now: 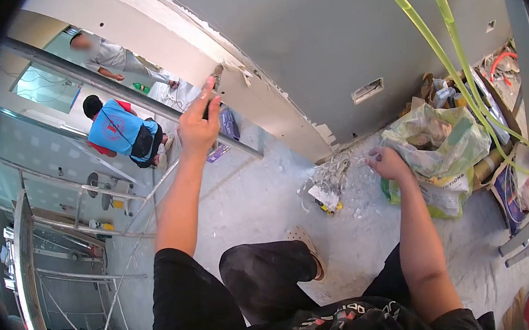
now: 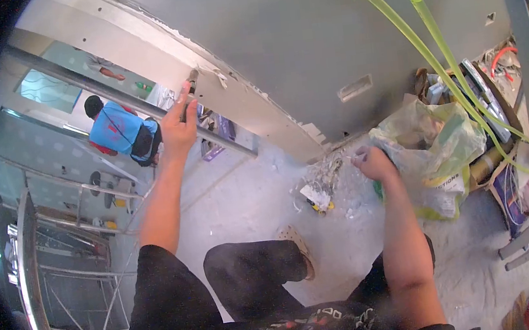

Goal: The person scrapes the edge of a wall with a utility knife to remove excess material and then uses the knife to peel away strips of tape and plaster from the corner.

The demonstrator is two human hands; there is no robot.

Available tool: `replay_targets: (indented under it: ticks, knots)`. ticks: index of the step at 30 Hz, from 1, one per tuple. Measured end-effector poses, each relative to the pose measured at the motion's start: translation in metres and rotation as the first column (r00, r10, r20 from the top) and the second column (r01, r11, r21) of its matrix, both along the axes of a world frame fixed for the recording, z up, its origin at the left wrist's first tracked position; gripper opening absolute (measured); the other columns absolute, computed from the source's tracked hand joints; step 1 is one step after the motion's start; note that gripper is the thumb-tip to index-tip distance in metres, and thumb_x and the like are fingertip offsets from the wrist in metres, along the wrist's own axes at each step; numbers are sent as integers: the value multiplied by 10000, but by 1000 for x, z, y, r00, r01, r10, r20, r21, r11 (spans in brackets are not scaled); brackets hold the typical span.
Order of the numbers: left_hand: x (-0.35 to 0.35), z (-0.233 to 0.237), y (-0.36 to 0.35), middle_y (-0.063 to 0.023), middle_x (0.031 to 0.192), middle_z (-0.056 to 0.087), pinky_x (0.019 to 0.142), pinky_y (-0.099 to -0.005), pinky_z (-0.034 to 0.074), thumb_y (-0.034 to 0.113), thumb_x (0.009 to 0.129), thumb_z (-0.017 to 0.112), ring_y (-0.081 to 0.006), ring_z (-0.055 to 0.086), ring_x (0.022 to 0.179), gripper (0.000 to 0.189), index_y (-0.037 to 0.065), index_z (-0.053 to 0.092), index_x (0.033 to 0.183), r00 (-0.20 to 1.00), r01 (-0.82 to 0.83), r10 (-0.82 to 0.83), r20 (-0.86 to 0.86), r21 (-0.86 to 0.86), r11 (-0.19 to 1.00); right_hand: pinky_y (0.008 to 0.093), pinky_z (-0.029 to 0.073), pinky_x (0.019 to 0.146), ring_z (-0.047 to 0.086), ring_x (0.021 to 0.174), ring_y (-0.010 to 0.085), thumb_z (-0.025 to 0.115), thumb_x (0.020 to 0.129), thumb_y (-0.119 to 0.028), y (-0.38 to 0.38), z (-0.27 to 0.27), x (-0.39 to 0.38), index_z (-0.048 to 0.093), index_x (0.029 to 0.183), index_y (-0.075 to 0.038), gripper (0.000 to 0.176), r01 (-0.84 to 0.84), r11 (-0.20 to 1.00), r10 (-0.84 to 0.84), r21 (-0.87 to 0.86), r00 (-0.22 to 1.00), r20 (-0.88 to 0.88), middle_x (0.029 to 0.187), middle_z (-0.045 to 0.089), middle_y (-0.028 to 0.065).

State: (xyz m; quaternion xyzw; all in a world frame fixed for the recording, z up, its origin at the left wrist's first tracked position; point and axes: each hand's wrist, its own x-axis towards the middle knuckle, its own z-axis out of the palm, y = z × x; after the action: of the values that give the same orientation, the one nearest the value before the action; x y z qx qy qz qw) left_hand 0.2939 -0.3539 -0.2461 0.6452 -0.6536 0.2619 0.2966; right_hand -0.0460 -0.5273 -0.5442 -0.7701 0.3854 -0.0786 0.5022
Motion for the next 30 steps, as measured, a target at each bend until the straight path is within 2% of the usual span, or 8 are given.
replay_targets:
  ticks: [7,13,16,20,23,27,29,30]
  knots:
    - [-8,-26,6,-169,1184,728,792,-387,563,77,971,678,-355,729,945,432,83,617,1399,1000,-14,14,-12,-8,1000,431,546,907,720,988,351,758,879,-334,-1,0,-6,696,1231,5,492,-9,1000,8,-2,1000,-13,1067,740,232]
    - [4,11,23,-173,1187,728,817,-385,570,71,977,668,-340,736,962,395,85,640,1371,994,5,-19,104,136,991,416,547,875,710,960,328,755,900,-337,-3,-2,-9,700,1214,4,467,9,999,-7,-48,999,39,1031,736,216]
    - [1,28,17,-174,1183,729,840,-382,570,83,978,673,-337,737,973,386,89,649,1363,996,34,-36,82,30,999,416,548,874,711,956,333,751,900,-338,-3,-1,-9,703,1212,1,463,14,999,-12,-38,998,64,1031,736,214]
    - [1,43,3,-198,1244,708,887,-361,556,88,982,672,-334,728,1051,399,37,633,1376,988,43,-57,140,105,994,415,549,861,711,939,327,749,902,-342,-2,-7,-7,707,1207,3,462,18,998,-14,-63,998,62,1021,736,211]
    - [-2,41,5,-196,1212,715,872,-372,559,78,973,677,-349,722,1047,395,65,645,1367,998,-34,19,60,278,960,428,541,910,717,992,351,758,880,-329,-1,0,-7,697,1221,4,480,13,999,-11,-37,999,50,1071,739,236]
    - [2,38,3,-190,1185,721,863,-378,559,75,967,681,-355,716,1045,391,87,657,1357,998,-28,15,56,233,972,428,542,907,717,990,352,758,881,-331,-2,-2,-5,697,1220,5,481,6,1000,-6,-15,999,40,1069,741,235]
    - [4,36,0,-137,840,697,652,-392,532,104,954,707,-300,682,719,436,166,652,1382,988,43,-64,139,152,988,406,555,829,716,896,313,756,900,-322,-3,-11,-2,707,1204,9,452,15,999,-14,-28,998,53,995,739,210]
    - [5,32,-2,-137,840,697,652,-392,532,104,954,707,-300,682,719,436,166,652,1382,989,41,-63,135,157,987,406,555,829,716,896,313,756,900,-322,-3,-10,-3,707,1204,9,452,13,1000,-12,-22,999,49,995,739,210]
